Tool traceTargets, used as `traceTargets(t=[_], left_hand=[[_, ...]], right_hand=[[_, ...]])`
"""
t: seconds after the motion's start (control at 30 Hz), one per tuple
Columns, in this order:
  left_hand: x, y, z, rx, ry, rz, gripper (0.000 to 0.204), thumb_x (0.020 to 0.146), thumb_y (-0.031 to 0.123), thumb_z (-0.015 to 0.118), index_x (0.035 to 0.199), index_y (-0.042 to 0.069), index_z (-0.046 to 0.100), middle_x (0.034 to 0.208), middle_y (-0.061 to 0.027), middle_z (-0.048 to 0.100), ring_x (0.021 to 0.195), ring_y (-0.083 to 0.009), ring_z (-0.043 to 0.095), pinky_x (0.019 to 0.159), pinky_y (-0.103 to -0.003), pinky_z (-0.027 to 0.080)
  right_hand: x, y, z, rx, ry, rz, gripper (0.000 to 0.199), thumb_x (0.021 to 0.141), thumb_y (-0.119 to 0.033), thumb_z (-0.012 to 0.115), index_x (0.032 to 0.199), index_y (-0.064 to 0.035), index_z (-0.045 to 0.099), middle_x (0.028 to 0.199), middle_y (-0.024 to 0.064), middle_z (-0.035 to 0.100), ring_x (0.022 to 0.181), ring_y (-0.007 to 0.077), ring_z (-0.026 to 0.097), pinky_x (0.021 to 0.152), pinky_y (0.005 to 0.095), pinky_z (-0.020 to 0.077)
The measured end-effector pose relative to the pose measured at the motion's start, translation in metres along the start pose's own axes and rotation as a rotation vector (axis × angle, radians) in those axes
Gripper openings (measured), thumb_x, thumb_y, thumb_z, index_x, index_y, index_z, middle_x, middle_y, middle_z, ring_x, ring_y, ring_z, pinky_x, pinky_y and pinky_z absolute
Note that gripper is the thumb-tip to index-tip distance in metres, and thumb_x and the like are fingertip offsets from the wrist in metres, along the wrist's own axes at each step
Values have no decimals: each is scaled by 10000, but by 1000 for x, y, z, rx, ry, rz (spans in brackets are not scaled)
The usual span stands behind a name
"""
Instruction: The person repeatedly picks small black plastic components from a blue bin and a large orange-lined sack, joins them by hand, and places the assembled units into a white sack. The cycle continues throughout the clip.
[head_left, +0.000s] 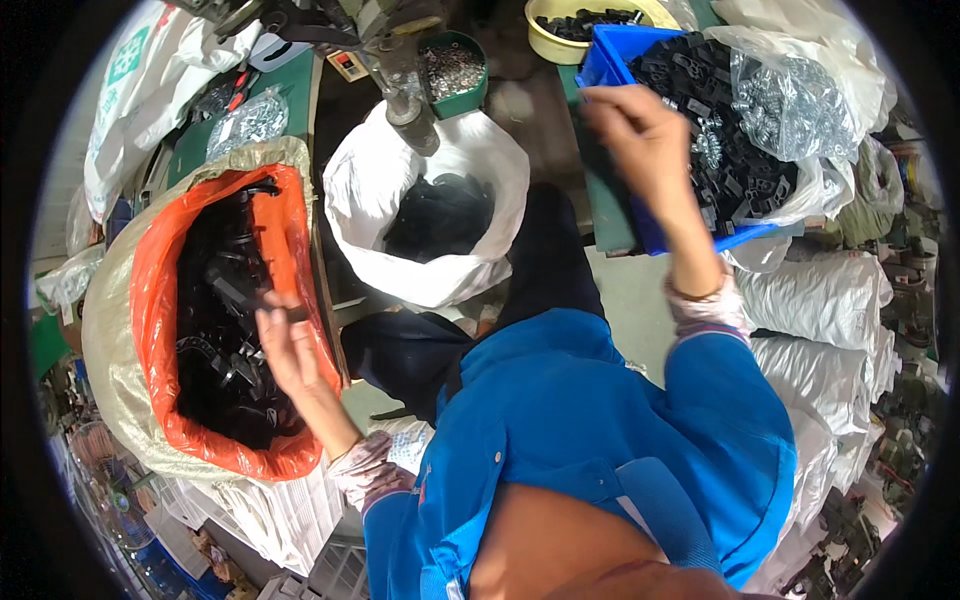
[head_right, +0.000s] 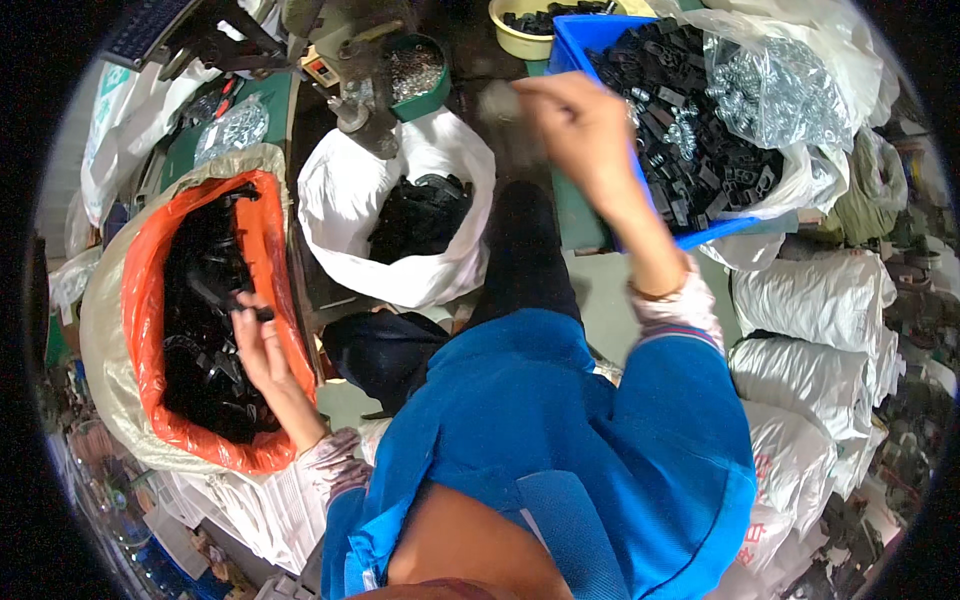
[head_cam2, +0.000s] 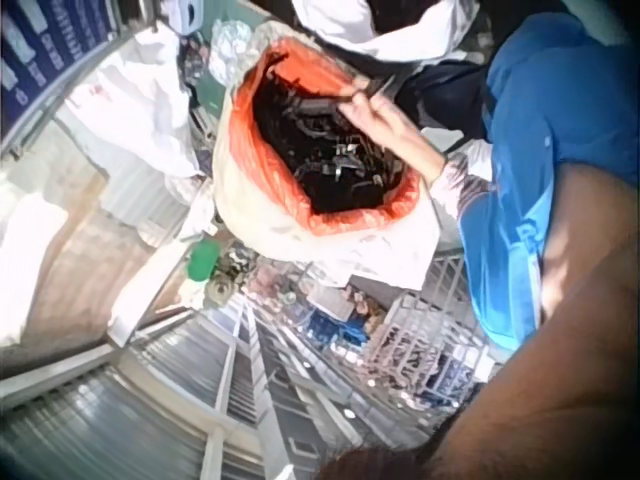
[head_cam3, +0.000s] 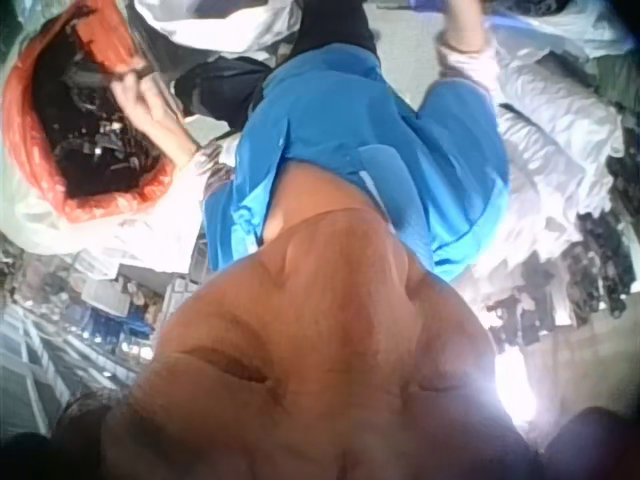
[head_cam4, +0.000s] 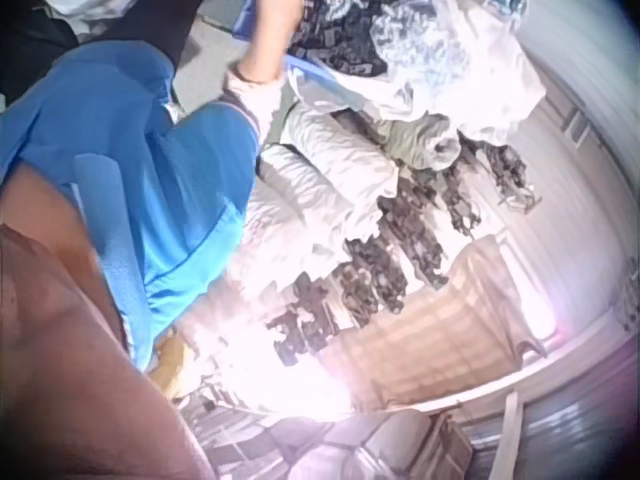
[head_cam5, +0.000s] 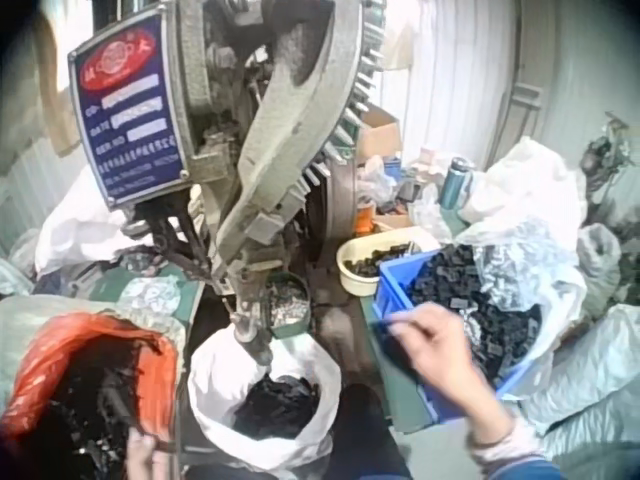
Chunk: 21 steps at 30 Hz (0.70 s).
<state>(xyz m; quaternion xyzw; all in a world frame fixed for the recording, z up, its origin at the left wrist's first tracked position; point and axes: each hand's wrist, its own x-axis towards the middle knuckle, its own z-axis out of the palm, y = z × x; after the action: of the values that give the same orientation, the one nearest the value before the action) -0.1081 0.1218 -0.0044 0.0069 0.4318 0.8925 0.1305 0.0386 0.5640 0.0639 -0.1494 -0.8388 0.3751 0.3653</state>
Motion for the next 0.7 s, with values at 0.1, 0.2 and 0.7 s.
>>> traceTargets(t=[0.1,0.2,0.7], left_hand=[[-5,-69,55,-61,-164,-203,313,816,-105,574,1086,53,562,1038,-92,597,935,-208,590,859,-362,500],[-2,-126,130,-259,-321,-492,227,794,-133,567,868,82,556,856,-45,534,797,-175,540,721,-318,440],[-9,-211,299,216,-636,-503,289,823,122,705,1074,16,607,735,-14,561,496,-89,514,428,-247,422]], right_hand=[[12,50,-72,-378,-136,92,215,795,-67,659,1008,-54,689,925,169,676,814,260,674,726,334,523],[13,119,-94,-687,-343,93,240,768,-43,643,1006,-35,669,918,212,656,880,353,636,737,391,517],[-6,113,-85,-813,-511,73,306,739,29,599,1042,-15,606,992,210,564,883,403,585,747,449,486]])
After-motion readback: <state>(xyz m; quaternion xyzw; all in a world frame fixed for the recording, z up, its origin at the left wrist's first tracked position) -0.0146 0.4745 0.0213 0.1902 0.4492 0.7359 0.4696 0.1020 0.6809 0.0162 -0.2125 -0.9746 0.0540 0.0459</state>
